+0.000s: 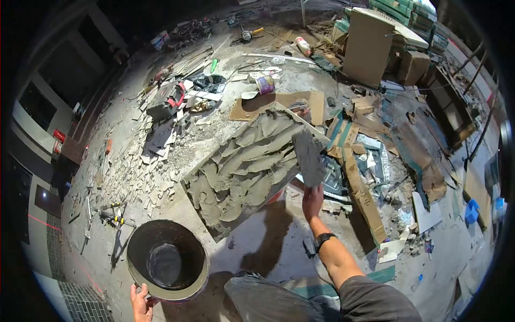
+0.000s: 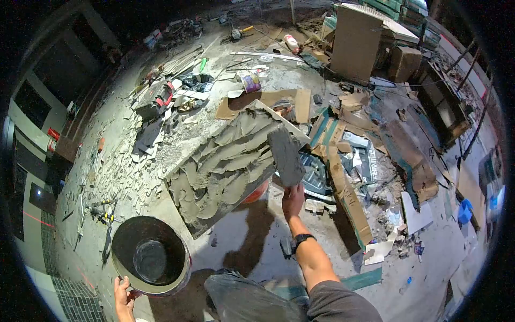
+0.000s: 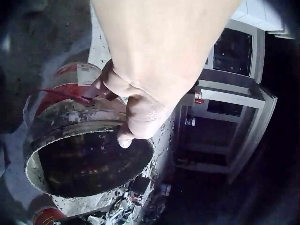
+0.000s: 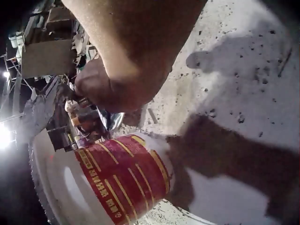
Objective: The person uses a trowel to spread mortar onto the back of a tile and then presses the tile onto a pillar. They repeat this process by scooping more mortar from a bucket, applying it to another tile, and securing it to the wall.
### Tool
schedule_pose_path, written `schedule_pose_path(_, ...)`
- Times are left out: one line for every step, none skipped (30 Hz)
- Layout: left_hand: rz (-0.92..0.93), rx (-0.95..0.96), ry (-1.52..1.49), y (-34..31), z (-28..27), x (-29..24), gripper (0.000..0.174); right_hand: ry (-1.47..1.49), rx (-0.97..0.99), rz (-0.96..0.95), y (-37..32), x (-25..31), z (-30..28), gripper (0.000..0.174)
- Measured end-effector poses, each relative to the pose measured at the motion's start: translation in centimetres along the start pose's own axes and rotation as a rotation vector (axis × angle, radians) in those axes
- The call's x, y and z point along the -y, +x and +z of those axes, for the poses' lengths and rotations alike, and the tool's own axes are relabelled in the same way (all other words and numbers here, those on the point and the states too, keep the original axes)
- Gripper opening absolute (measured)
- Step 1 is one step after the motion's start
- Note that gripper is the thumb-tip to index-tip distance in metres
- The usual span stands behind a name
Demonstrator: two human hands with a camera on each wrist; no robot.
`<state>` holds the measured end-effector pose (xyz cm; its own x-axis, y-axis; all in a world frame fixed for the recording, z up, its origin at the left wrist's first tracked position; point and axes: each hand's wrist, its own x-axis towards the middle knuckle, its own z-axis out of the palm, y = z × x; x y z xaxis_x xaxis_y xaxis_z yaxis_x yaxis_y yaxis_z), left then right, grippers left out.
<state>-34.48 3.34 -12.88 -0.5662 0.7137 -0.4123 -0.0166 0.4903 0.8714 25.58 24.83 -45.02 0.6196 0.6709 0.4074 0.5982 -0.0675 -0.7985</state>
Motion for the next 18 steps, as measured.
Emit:
schedule_pose_path(-0.016,-0.024,0.013,0.0,0.1,-0.2,0.061,-0.026,0.000,-0.009,-1.2,-0.5,-0.2,0.034)
schedule_pose_path(-0.034,-0.048,0.028,0.0,0.1,-0.2,0.064,-0.053,0.001,-0.016,-2.3,-0.7,-0.8,0.035)
schedule_pose_path(-0.032,-0.053,-0.004,0.8,-0.3,0.2,0.069,-0.056,-0.003,-0.019,-3.2,-0.9,-1.2,0.035)
schedule_pose_path(-0.031,-0.049,-0.006,0.8,-0.1,0.3,0.069,-0.054,-0.039,-0.029,-4.0,-0.6,-1.5,0.035)
schedule_pose_path(-0.021,-0.060,-0.003,0.7,0.1,0.1,0.054,-0.051,-0.073,-0.039,-5.0,-0.7,-1.9,0.034)
schedule_pose_path(-0.011,-0.072,-0.002,0.6,0.2,0.0,0.040,-0.054,-0.078,-0.039,-6.0,-0.8,-2.4,0.034)
schedule_pose_path(-0.018,-0.132,0.012,0.3,0.3,-0.2,0.044,-0.081,-0.044,0.015,-7.2,-1.2,-2.8,0.033)
schedule_pose_path(-0.019,-0.127,0.010,0.2,0.2,-0.2,0.044,-0.109,-0.010,0.068,-8.4,-1.8,-3.2,0.032)
schedule_pose_path(-0.040,-0.105,-0.013,0.3,-0.2,-0.2,0.048,-0.100,-0.038,0.014,-9.3,-2.5,-3.9,0.028)
schedule_pose_path(-0.062,-0.082,-0.037,0.6,-0.5,-0.2,0.052,-0.105,-0.041,0.009,-10.8,-3.7,-4.8,0.028)
schedule_pose_path(-0.057,-0.156,-0.038,1.0,-0.9,0.3,0.054,-0.105,0.020,0.084,-12.5,-5.2,-5.7,0.028)
schedule_pose_path(-0.054,-0.234,-0.040,1.6,-1.5,1.1,0.056,-0.105,0.085,0.156,-13.1,-5.0,-7.1,0.029)
schedule_pose_path(-0.046,-0.161,-0.064,2.1,-2.5,1.5,0.062,-0.114,0.110,0.129,-13.8,-4.7,-8.7,0.027)
schedule_pose_path(-0.049,-0.165,-0.075,2.2,-2.7,1.6,0.062,-0.120,0.136,0.100,-13.9,-3.2,-11.2,0.025)
schedule_pose_path(-0.056,-0.131,-0.073,2.2,-2.7,1.4,0.066,-0.063,0.179,0.066,-13.7,-1.8,-13.4,0.028)
schedule_pose_path(-0.063,-0.098,-0.068,2.2,-3.0,1.5,0.069,-0.039,0.145,-0.034,-13.1,-0.5,-14.6,0.027)
schedule_pose_path(-0.068,-0.032,-0.069,2.8,-3.8,1.8,0.074,0.075,0.190,0.034,-12.0,1.1,-15.7,0.027)
schedule_pose_path(-0.071,-0.038,-0.069,2.1,-3.1,1.3,0.074,0.188,0.233,0.107,-10.5,2.9,-16.4,0.028)
